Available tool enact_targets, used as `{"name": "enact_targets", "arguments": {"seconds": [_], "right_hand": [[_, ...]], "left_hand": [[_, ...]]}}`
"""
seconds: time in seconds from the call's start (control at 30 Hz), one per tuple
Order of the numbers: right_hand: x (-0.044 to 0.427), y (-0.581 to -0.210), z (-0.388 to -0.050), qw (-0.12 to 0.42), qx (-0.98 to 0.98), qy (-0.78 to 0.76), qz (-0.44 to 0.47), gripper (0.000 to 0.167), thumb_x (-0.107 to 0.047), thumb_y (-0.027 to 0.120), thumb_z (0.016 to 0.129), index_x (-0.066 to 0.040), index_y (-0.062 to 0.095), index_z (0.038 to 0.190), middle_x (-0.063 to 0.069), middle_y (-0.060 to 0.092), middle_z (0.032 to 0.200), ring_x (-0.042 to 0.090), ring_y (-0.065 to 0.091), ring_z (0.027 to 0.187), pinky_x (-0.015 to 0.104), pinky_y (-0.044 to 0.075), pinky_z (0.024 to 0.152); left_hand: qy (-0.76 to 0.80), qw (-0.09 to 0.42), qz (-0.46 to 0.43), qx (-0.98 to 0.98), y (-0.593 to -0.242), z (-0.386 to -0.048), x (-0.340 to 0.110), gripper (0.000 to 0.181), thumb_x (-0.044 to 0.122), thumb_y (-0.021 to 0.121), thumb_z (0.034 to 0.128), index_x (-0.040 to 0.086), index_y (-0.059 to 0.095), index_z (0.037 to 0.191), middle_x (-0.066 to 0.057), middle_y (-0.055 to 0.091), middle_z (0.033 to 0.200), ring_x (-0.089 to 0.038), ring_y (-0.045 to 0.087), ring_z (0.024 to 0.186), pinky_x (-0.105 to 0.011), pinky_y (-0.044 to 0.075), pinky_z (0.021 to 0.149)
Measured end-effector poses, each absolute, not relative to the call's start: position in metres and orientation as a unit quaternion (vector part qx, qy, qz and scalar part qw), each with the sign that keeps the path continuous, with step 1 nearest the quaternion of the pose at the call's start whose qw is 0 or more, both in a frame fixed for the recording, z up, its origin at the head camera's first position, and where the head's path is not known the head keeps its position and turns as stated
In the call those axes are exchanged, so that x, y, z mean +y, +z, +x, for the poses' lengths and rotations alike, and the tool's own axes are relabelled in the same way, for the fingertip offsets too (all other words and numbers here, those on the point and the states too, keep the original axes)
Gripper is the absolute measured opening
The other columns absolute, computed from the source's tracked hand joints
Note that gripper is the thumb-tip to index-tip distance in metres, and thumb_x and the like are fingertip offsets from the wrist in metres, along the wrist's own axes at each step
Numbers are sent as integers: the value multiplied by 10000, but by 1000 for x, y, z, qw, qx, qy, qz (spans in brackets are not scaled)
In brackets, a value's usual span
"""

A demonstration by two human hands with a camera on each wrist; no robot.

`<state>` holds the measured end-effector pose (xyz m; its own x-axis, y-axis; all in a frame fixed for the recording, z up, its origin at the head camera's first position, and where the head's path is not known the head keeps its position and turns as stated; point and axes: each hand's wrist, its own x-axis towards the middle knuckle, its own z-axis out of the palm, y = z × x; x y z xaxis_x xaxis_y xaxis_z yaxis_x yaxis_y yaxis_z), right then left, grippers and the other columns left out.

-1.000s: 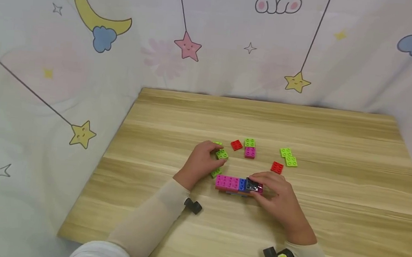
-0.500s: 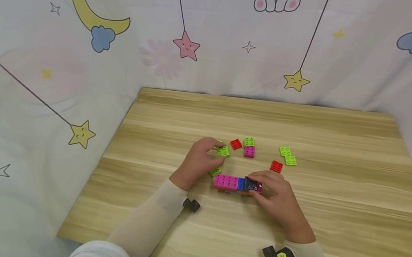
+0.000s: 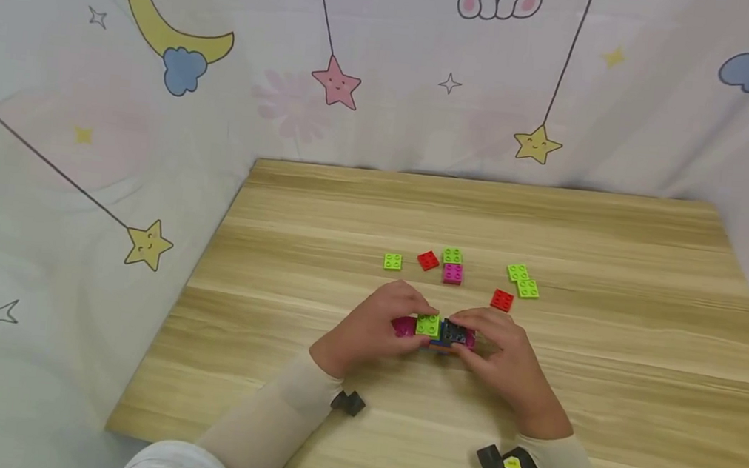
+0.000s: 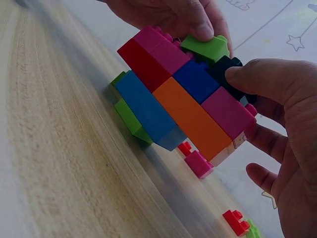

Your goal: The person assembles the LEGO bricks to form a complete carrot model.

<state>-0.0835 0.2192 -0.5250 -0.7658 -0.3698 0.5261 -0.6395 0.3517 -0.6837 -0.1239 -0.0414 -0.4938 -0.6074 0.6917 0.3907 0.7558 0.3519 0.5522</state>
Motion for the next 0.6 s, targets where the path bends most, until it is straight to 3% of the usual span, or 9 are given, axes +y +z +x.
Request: {"name": "enact_targets", "arguments": {"seconds": [0.37, 0.6], "right_hand": [[219, -524, -83, 122, -818, 480, 293, 499, 77, 890, 720, -111, 783, 1169, 44, 737, 1168, 106, 646, 1128, 168, 439, 1023], [219, -525, -83, 128, -818, 476, 295, 498, 79, 895, 706, -101, 786, 1157, 53, 742, 1159, 105, 652, 1123, 163, 441, 1021]], "left_hand": [[-298, 51, -449, -841, -494, -122, -36, 360, 288, 842, 888, 139, 780, 1209, 61, 719, 1087, -83, 604, 1030, -236, 445, 974], [-251, 44, -446, -858, -489, -119, -34, 372, 325, 812, 916, 155, 768, 1244, 93, 665, 1015, -41, 570, 942, -254, 456, 933]]}}
